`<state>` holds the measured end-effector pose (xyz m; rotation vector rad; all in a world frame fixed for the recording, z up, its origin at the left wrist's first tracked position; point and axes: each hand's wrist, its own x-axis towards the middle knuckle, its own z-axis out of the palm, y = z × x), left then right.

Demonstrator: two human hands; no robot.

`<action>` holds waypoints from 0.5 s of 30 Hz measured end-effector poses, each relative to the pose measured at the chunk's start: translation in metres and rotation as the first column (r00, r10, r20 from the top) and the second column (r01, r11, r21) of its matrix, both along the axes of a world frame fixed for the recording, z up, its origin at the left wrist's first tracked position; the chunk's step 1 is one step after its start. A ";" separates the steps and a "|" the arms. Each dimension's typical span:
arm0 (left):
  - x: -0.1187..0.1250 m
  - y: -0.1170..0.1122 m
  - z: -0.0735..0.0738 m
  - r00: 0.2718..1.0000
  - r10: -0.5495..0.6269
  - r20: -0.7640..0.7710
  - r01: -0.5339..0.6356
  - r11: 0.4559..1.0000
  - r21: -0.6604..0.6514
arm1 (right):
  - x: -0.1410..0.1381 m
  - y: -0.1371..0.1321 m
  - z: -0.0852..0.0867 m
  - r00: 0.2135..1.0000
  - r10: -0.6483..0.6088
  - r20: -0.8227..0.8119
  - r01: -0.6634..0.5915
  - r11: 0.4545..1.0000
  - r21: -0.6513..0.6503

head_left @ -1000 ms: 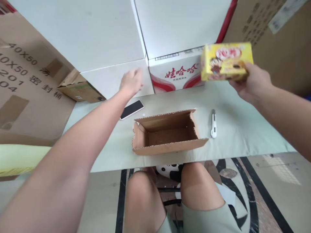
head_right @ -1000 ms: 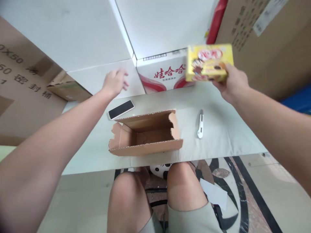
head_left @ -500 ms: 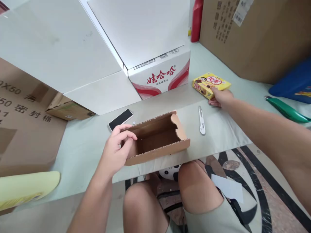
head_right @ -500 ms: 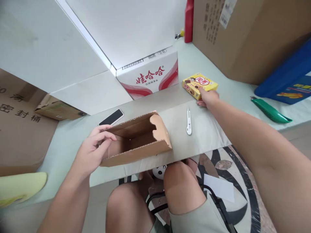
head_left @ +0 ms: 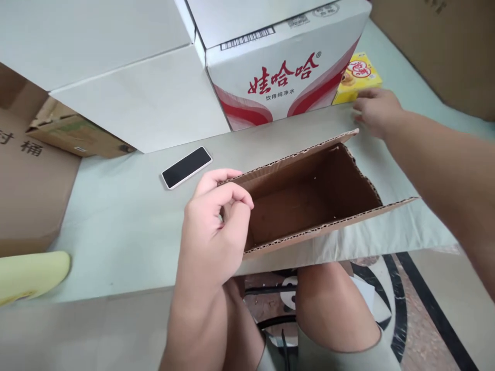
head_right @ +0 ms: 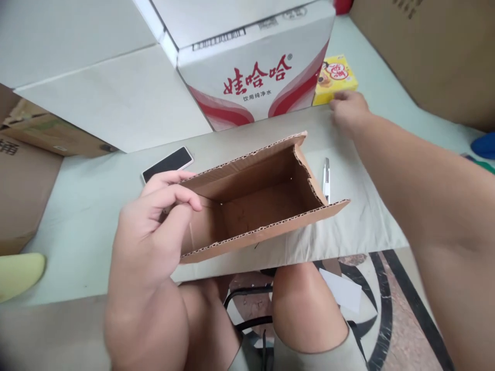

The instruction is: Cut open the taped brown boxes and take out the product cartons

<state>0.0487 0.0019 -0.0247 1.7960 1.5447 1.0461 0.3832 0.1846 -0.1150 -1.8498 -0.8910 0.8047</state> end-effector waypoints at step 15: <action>-0.049 0.001 -0.008 0.942 -0.303 0.144 0.312 0.949 -0.046 | -0.035 -0.241 0.024 0.497 0.757 0.425 -0.832 0.555 -0.015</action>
